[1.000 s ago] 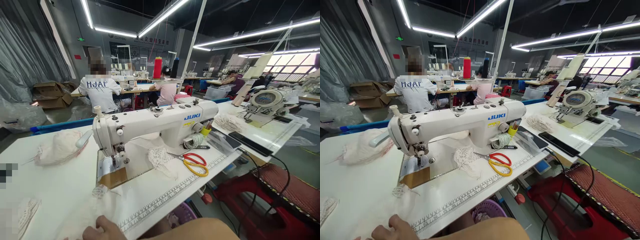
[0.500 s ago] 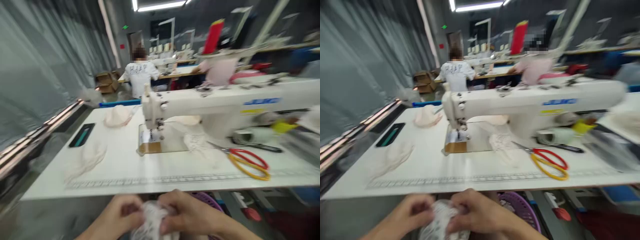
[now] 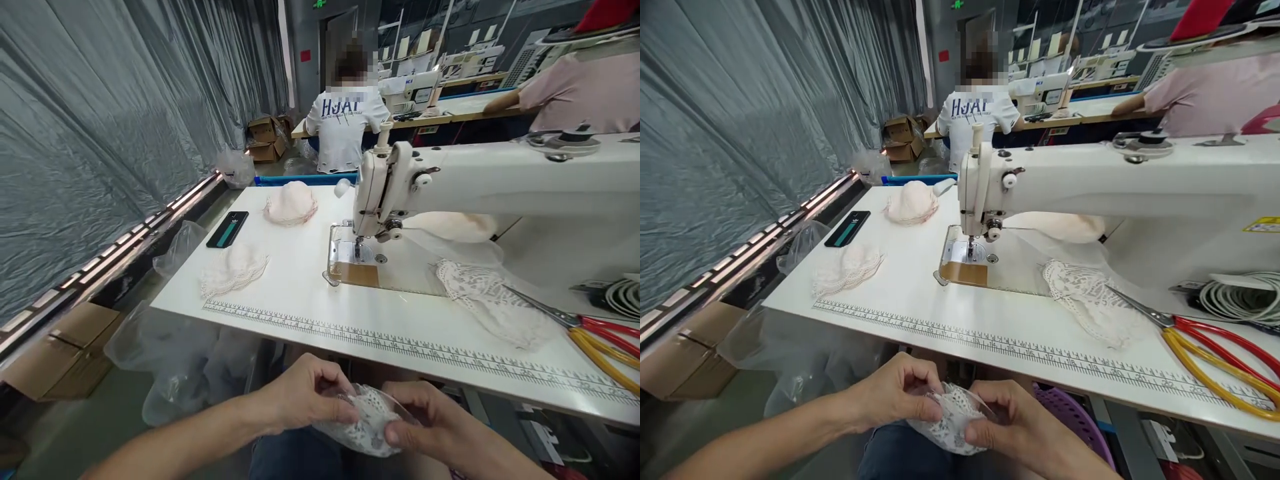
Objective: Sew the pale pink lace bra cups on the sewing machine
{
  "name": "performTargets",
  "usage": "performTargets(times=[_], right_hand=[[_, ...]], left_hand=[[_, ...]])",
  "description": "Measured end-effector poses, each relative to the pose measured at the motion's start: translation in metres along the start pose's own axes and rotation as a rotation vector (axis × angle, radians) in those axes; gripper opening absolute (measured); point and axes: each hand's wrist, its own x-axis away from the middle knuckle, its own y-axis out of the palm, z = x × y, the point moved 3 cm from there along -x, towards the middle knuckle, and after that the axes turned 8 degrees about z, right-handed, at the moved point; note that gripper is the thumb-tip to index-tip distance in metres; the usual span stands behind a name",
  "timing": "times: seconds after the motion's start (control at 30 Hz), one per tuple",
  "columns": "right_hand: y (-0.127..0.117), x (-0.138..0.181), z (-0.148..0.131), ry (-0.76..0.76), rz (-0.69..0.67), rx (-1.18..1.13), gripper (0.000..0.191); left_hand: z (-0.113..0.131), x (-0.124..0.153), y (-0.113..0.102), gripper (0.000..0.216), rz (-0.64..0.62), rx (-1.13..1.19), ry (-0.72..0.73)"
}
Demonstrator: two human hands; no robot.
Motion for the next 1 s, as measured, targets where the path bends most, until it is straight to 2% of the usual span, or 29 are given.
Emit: performTargets(times=[0.13,0.27,0.43,0.57,0.63,0.8,1.0], right_hand=[[0.004,-0.007,0.006,-0.002,0.056,0.040,0.026],[0.007,-0.008,0.001,0.025,0.044,0.011,0.027],[0.010,-0.004,-0.007,0.020,0.032,-0.007,0.023],[0.008,-0.005,0.003,0.002,0.132,0.076,0.022],[0.008,-0.005,0.009,0.005,0.131,0.068,0.025],[0.007,0.004,0.015,0.018,0.104,0.027,0.029],[0.012,0.011,0.019,-0.014,0.124,0.116,0.020]], left_hand=[[-0.001,-0.003,-0.002,0.028,0.011,-0.118,0.064],[-0.003,-0.003,-0.007,0.029,0.035,-0.192,0.088],[-0.013,-0.004,-0.011,0.040,0.057,-0.088,0.061],[-0.020,-0.003,-0.011,0.047,0.134,-0.028,0.050],[-0.020,-0.001,-0.009,0.047,0.139,-0.035,0.059],[-0.014,0.007,0.000,0.041,0.001,-0.095,0.073],[-0.009,0.004,0.006,0.018,0.052,-0.358,0.231]])
